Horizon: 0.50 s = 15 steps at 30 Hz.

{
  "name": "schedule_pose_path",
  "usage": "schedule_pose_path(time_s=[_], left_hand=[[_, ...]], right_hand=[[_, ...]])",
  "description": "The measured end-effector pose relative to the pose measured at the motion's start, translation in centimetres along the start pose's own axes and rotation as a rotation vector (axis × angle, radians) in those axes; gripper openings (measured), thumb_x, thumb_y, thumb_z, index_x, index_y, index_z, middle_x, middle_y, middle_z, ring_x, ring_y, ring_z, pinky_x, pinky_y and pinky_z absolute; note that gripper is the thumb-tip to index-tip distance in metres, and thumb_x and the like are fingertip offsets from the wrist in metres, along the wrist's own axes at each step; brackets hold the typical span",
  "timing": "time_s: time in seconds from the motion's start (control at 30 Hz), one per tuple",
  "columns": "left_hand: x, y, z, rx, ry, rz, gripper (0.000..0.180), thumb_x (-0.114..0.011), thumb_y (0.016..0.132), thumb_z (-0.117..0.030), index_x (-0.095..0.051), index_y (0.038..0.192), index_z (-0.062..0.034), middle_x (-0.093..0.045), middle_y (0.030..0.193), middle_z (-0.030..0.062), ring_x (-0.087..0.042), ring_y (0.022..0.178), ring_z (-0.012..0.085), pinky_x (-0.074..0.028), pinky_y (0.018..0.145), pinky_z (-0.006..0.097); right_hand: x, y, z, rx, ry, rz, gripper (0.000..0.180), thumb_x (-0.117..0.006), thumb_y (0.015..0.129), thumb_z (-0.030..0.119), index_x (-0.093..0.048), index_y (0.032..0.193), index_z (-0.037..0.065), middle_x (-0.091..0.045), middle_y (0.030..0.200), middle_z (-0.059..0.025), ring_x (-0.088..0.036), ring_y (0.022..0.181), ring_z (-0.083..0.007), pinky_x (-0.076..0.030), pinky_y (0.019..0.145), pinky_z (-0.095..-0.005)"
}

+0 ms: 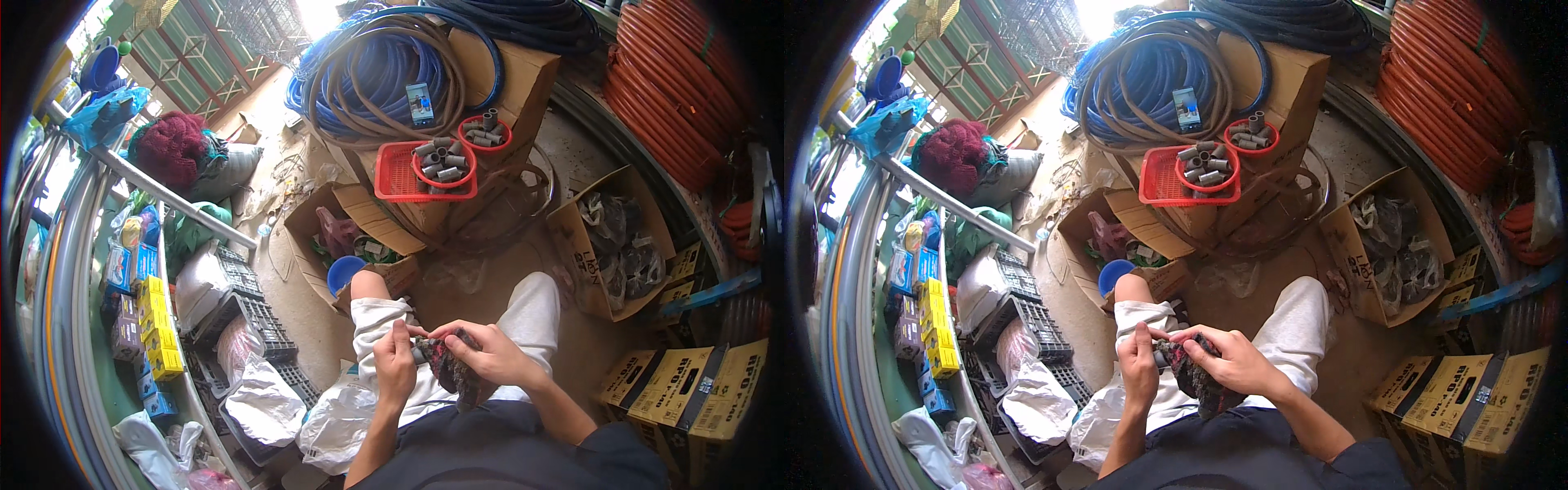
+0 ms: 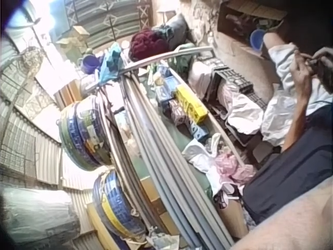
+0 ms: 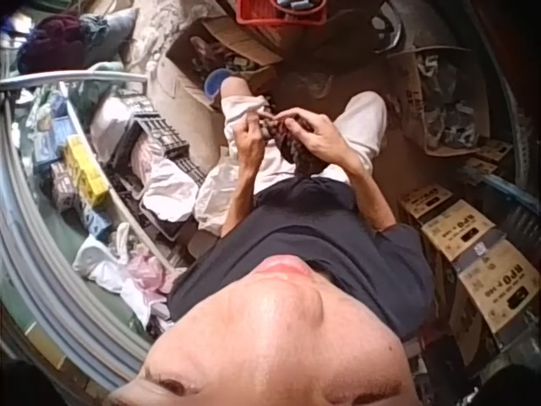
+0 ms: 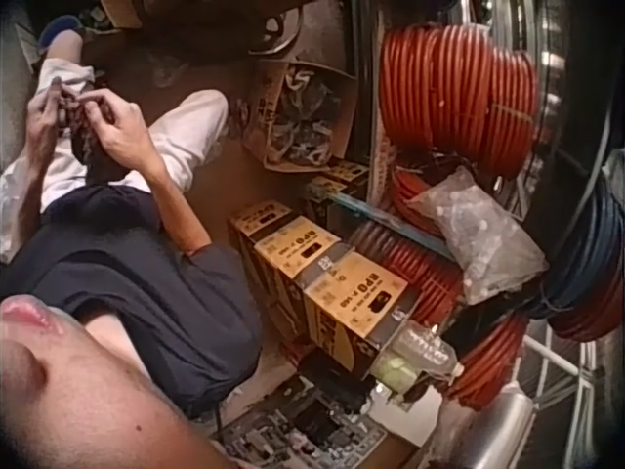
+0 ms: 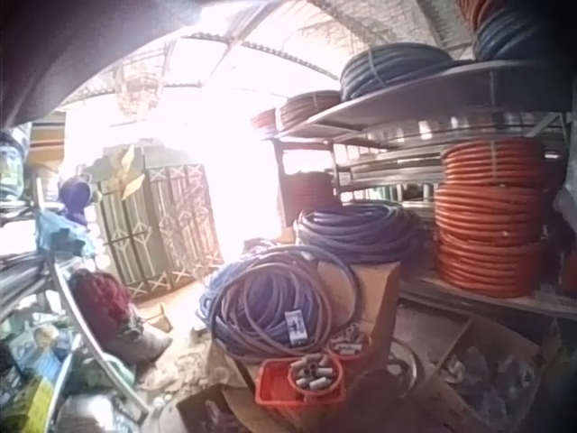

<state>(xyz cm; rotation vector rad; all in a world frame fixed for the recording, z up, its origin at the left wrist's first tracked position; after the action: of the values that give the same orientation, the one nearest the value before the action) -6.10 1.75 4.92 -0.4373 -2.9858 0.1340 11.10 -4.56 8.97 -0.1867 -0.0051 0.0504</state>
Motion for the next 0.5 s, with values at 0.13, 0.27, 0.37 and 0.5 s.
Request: schedule_pose_path(time_s=[0.13,0.27,0.37,0.5], left_hand=[[0.2,0.2,0.3,-0.015,0.001,-0.104,0.056,-0.039,0.111,-0.034,-0.07,0.082,0.0036,-0.065,0.072,0.0048,-0.053,0.067,0.0108,-0.041,0.065,0.029],[0.3,-0.2,-0.8,-0.001,0.091,-0.054,0.057,-0.04,0.11,-0.035,-0.069,0.08,0.0038,-0.065,0.07,0.0061,-0.055,0.066,0.0119,-0.042,0.064,0.03],[0.0,-0.3,-0.9,0.024,0.117,-0.046,0.057,-0.041,0.11,-0.036,-0.068,0.08,0.0041,-0.063,0.065,0.008,-0.055,0.062,0.0132,-0.043,0.061,0.032],[-0.5,-0.3,-1.1,-0.024,0.173,-0.039,0.056,-0.042,0.11,-0.035,-0.067,0.08,0.0046,-0.06,0.06,0.0094,-0.055,0.055,0.0155,-0.042,0.056,0.034]], right_hand=[[-0.4,-0.2,0.7,-0.005,-0.123,0.041,0.031,-0.058,0.104,0.027,-0.066,0.122,0.003,-0.073,0.098,-0.0151,-0.069,0.088,-0.0176,-0.054,0.081,-0.0339],[-0.8,-0.4,0.1,0.047,-0.127,0.006,0.03,-0.056,0.104,0.026,-0.065,0.121,0.002,-0.072,0.102,-0.0159,-0.07,0.091,-0.024,-0.053,0.083,-0.0362],[-0.9,-0.3,0.2,0.036,-0.106,0.077,0.028,-0.056,0.104,0.024,-0.064,0.121,0.003,-0.072,0.103,-0.0164,-0.07,0.094,-0.0269,-0.053,0.085,-0.0372],[-1.2,-0.6,0.3,0.007,-0.116,0.1,0.034,-0.062,0.1,0.025,-0.06,0.125,0.002,-0.07,0.106,-0.019,-0.07,0.096,-0.029,-0.053,0.086,-0.0384]])
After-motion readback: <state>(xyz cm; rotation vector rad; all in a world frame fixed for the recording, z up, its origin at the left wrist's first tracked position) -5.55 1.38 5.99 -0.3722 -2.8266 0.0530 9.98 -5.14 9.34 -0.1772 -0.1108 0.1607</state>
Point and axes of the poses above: each hand's wrist, its own y-axis towards the middle knuckle, its own x-axis out of the back of the hand, z = x × y, the point moved 1 cm from there along y, towards the middle knuckle
